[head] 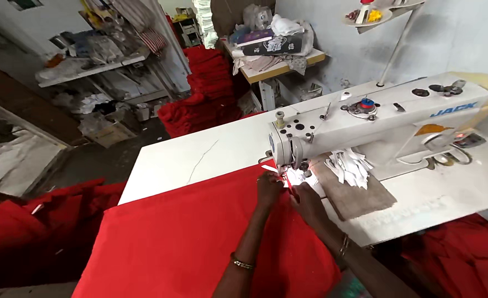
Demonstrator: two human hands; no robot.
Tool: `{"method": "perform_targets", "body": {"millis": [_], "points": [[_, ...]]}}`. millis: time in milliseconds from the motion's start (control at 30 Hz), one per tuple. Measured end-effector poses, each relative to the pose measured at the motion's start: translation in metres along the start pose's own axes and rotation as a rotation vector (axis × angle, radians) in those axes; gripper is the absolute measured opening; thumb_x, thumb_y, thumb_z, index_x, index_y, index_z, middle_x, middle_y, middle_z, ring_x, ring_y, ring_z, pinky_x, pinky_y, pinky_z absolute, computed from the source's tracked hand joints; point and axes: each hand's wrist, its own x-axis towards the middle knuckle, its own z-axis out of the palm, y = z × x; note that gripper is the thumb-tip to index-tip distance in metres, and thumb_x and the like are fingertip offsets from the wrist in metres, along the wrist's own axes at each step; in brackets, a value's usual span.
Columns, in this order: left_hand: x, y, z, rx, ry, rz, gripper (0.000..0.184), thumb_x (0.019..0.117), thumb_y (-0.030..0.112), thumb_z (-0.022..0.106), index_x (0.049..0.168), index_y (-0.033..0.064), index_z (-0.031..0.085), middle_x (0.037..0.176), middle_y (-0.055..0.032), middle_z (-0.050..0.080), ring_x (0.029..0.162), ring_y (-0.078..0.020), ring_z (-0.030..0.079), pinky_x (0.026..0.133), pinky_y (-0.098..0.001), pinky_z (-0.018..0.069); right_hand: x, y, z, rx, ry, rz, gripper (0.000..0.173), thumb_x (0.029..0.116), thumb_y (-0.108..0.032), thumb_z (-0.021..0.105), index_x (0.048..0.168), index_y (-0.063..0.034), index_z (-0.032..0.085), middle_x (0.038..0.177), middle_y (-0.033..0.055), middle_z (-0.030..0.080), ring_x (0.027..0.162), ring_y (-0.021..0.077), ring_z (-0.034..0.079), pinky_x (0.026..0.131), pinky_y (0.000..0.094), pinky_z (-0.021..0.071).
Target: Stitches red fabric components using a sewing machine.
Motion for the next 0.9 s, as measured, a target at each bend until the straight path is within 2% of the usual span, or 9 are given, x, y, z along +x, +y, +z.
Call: {"method": "perform_targets", "body": {"millis": [67, 133, 333, 467, 567, 633, 733, 833, 900], "points": [[0.007, -0.001, 0.000, 0.155, -0.030, -0.010, 0.022, 0.0894, 0.003, 0.070, 0.108, -0.0083, 0.068, 0.119, -0.0255, 0.064, 0.116, -0.0413, 0.056, 0.101, -0.0557, 0.0431, -0.007, 0.009, 0.026, -0.022, 0.280, -0.166, 0.020, 0.0924, 0.002, 0.060, 0.103, 0.0122, 0.073, 0.093, 0.0271, 0.069, 0.084, 0.0399, 0.071, 0.079, 0.0472, 0.0597], [0.006, 0.000, 0.000, 0.180, -0.040, -0.026, 0.017, 0.0892, 0.004, 0.071, 0.102, -0.0076, 0.070, 0.122, -0.0253, 0.062, 0.119, -0.0420, 0.054, 0.103, -0.0574, 0.0407, -0.011, 0.018, 0.034, 0.029, 0.423, -0.260, 0.017, 0.0860, 0.007, 0.063, 0.097, 0.0114, 0.075, 0.084, 0.0239, 0.068, 0.071, 0.0350, 0.070, 0.069, 0.0432, 0.0604], [0.014, -0.004, 0.005, 0.082, 0.008, -0.077, 0.018, 0.0901, 0.005, 0.072, 0.104, -0.0055, 0.069, 0.115, -0.0260, 0.063, 0.117, -0.0450, 0.051, 0.098, -0.0630, 0.0392, -0.011, 0.023, 0.034, 0.084, 0.449, -0.269, 0.016, 0.0831, 0.009, 0.064, 0.094, 0.0105, 0.076, 0.080, 0.0207, 0.067, 0.063, 0.0283, 0.066, 0.061, 0.0366, 0.0580], [0.015, -0.001, 0.006, 0.101, 0.004, -0.109, 0.012, 0.0931, 0.006, 0.070, 0.093, -0.0059, 0.070, 0.126, -0.0245, 0.059, 0.123, -0.0431, 0.048, 0.102, -0.0636, 0.0356, -0.012, 0.022, 0.034, 0.094, 0.455, -0.259, 0.018, 0.0830, 0.009, 0.063, 0.096, 0.0101, 0.076, 0.080, 0.0205, 0.067, 0.063, 0.0278, 0.067, 0.060, 0.0363, 0.0581], [0.016, 0.000, 0.005, 0.107, -0.004, -0.099, 0.014, 0.0934, 0.007, 0.071, 0.091, -0.0064, 0.069, 0.125, -0.0235, 0.059, 0.120, -0.0419, 0.051, 0.100, -0.0629, 0.0379, -0.011, 0.023, 0.034, 0.077, 0.450, -0.281, 0.017, 0.0821, 0.009, 0.064, 0.095, 0.0111, 0.075, 0.078, 0.0204, 0.065, 0.061, 0.0273, 0.065, 0.059, 0.0354, 0.0575], [0.018, 0.000, 0.004, 0.093, -0.008, -0.099, 0.018, 0.0922, 0.008, 0.073, 0.102, -0.0067, 0.068, 0.117, -0.0260, 0.062, 0.116, -0.0446, 0.052, 0.098, -0.0643, 0.0386, -0.010, 0.021, 0.032, 0.031, 0.386, -0.291, 0.016, 0.0825, 0.011, 0.064, 0.095, 0.0126, 0.074, 0.080, 0.0218, 0.065, 0.064, 0.0307, 0.066, 0.062, 0.0384, 0.0587], [0.022, -0.001, -0.002, 0.113, -0.043, -0.057, 0.029, 0.0933, 0.009, 0.072, 0.116, -0.0080, 0.064, 0.112, -0.0284, 0.064, 0.111, -0.0456, 0.057, 0.097, -0.0650, 0.0417, -0.008, 0.010, 0.019, -0.034, 0.164, -0.187, 0.021, 0.0899, 0.009, 0.060, 0.107, 0.0147, 0.071, 0.094, 0.0277, 0.067, 0.082, 0.0386, 0.070, 0.078, 0.0446, 0.0592], [0.033, 0.000, -0.009, 0.167, -0.059, -0.018, 0.029, 0.0946, 0.008, 0.070, 0.117, -0.0086, 0.065, 0.118, -0.0297, 0.065, 0.116, -0.0468, 0.058, 0.099, -0.0642, 0.0432, -0.018, -0.008, -0.010, -0.026, -0.177, 0.011, 0.034, 0.0975, 0.003, 0.053, 0.129, 0.0137, 0.061, 0.120, 0.0314, 0.065, 0.111, 0.0424, 0.066, 0.101, 0.0478, 0.0503], [0.031, 0.003, -0.008, 0.200, 0.006, 0.002, 0.028, 0.0940, 0.009, 0.070, 0.115, -0.0099, 0.067, 0.124, -0.0303, 0.062, 0.122, -0.0473, 0.055, 0.104, -0.0633, 0.0399, -0.047, -0.005, -0.020, 0.099, -0.277, 0.075, 0.038, 0.0957, -0.001, 0.059, 0.131, 0.0132, 0.058, 0.117, 0.0313, 0.066, 0.110, 0.0427, 0.066, 0.099, 0.0519, 0.0497]]}}
